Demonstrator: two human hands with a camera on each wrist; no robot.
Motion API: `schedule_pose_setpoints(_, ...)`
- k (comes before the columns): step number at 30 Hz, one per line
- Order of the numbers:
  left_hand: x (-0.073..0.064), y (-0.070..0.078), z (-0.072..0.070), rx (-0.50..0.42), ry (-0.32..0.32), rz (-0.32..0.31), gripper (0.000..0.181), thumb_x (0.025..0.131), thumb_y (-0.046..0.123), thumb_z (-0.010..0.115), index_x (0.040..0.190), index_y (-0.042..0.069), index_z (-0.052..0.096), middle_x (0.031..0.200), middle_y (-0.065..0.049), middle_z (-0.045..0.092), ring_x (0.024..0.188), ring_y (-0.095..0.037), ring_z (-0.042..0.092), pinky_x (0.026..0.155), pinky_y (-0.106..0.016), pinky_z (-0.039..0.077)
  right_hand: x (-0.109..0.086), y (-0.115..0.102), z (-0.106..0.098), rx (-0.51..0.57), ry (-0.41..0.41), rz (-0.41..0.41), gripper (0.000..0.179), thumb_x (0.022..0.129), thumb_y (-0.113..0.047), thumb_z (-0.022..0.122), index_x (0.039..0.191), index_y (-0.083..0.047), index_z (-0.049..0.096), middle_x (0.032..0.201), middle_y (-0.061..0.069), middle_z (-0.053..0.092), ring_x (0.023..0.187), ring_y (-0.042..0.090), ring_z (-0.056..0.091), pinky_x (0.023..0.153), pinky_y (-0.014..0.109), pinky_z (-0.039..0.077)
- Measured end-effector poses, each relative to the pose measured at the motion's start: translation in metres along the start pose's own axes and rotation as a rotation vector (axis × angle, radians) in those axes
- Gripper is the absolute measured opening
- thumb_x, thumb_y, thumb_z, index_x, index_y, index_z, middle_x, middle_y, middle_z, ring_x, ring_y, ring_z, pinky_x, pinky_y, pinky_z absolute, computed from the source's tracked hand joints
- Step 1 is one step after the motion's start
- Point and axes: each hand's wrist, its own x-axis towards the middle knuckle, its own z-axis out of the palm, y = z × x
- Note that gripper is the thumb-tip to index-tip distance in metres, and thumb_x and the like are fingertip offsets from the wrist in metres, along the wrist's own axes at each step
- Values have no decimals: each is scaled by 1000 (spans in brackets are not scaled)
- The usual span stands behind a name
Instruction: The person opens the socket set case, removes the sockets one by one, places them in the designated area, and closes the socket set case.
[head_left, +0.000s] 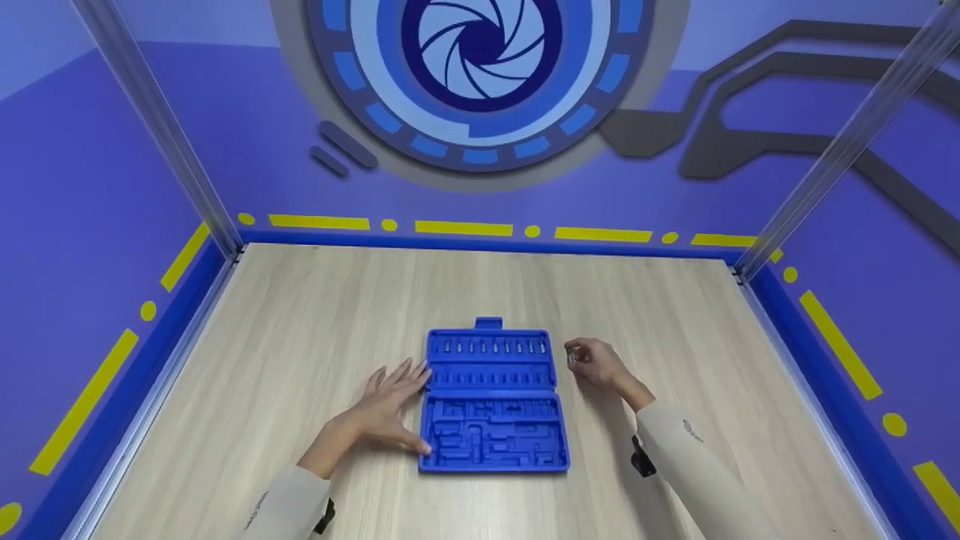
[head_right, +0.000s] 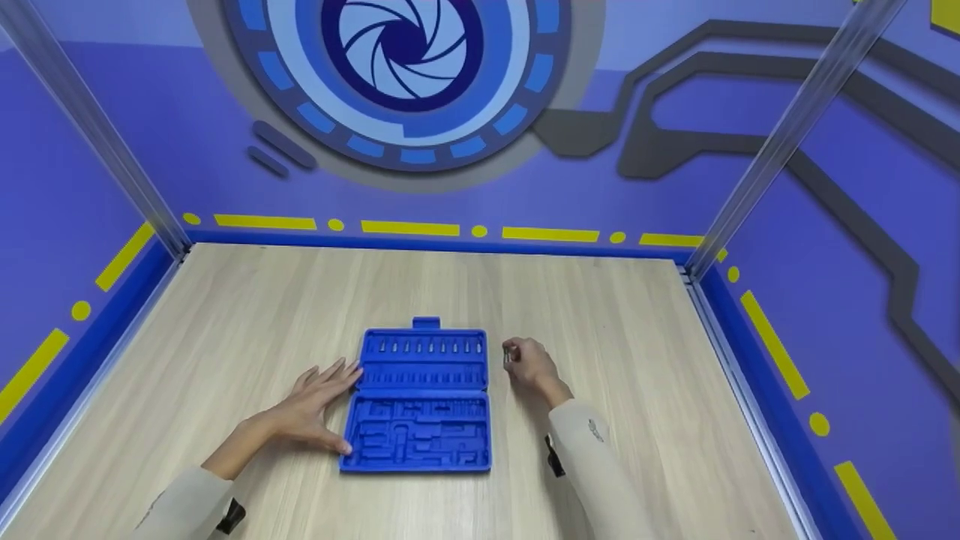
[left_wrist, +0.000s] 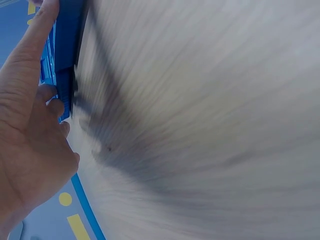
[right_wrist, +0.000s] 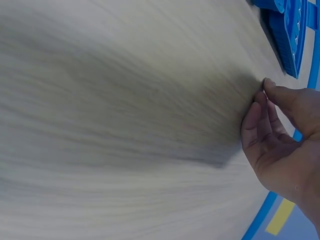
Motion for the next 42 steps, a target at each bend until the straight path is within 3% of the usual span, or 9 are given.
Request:
schedule_pose_setpoints(3, 0, 2, 1, -7, -2, 3, 131, 63, 58, 91, 161, 3, 24, 170, -19, 18, 157, -49, 10, 121, -76, 3, -1, 7, -4, -1, 4, -25, 33, 91, 3, 64, 123, 11, 64, 93, 21, 73, 84, 27, 69, 73, 36, 57)
schedule_pose_setpoints(7, 1, 3, 2, -26, -14, -2, 131, 64, 58, 91, 161, 3, 23, 171, -18, 17, 158, -48, 9, 122, -75, 2, -2, 12, -8, 14, -18, -72, 34, 91, 0, 63, 124, 11, 63, 91, 16, 73, 81, 21, 67, 69, 34, 56)
schedule_pose_setpoints(14, 2, 2, 0, -10, -14, -15, 131, 64, 60, 90, 162, 3, 23, 171, -17, 17, 158, -47, 10, 122, -74, 3, 3, 4, -7, -36, -35, 16, 38, 92, 2, 64, 129, 11, 61, 98, 24, 72, 87, 30, 67, 73, 35, 54)
schedule_pose_setpoints(28, 1, 3, -1, -3, -15, -24, 131, 64, 61, 90, 162, 5, 22, 171, -16, 16, 157, -48, 9, 122, -74, 3, 22, -17, -24, -33, -96, 21, 42, 92, 3, 67, 132, 14, 57, 102, 30, 70, 90, 42, 71, 79, 47, 60)
schedule_pose_setpoints(33, 1, 2, 0, -5, -10, -22, 131, 64, 61, 90, 162, 5, 23, 171, -17, 17, 157, -47, 10, 122, -74, 3, 34, -33, -21, 1, -124, 22, 44, 90, 5, 69, 132, 12, 58, 105, 33, 68, 82, 42, 72, 70, 42, 64)
schedule_pose_setpoints(36, 1, 1, 0, -17, -6, -11, 131, 63, 59, 91, 161, 3, 24, 170, -18, 18, 157, -48, 11, 121, -75, 3, 42, -43, -14, 1, -117, -8, 43, 89, 3, 71, 130, 11, 61, 106, 31, 69, 84, 39, 72, 67, 34, 61)
schedule_pose_setpoints(42, 1, 1, -1, -21, -7, -1, 131, 64, 58, 91, 161, 1, 24, 170, -19, 19, 157, -49, 10, 121, -75, 4, 56, -63, 7, 86, -131, -44, 41, 90, -1, 74, 128, 10, 63, 104, 27, 72, 82, 22, 70, 64, 22, 54)
